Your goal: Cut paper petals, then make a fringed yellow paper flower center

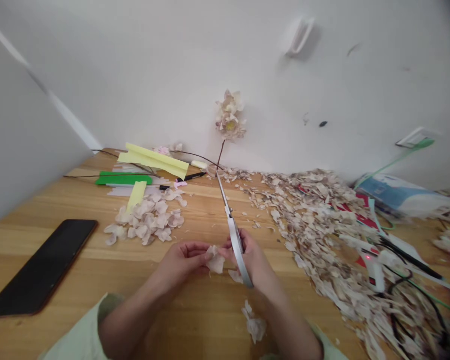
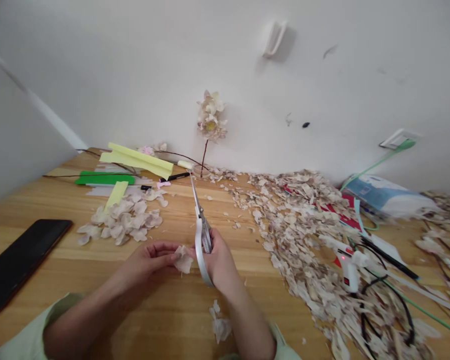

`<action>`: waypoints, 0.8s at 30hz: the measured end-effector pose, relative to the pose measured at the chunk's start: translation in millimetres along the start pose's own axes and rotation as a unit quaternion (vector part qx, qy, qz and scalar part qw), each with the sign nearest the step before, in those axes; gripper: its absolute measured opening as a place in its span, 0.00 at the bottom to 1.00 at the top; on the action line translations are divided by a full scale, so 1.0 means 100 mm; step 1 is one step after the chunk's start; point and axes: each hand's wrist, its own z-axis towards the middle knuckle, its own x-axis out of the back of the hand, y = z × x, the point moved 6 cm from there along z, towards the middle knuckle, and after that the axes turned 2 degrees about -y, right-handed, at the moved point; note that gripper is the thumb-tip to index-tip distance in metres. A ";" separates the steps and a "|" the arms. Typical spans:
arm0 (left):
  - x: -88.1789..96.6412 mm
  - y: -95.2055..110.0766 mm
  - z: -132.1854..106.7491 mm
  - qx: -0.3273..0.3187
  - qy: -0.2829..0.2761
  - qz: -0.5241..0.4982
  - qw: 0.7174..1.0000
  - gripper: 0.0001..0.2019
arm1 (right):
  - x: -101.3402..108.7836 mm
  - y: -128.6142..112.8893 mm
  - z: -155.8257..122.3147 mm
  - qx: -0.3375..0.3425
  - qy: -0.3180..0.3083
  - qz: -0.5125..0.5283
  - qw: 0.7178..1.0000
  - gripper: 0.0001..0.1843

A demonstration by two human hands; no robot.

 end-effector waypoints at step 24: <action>0.01 -0.01 -0.02 -0.011 0.097 -0.003 0.995 0.11 | -0.02 0.17 0.01 0.049 0.000 -0.077 0.996 0.21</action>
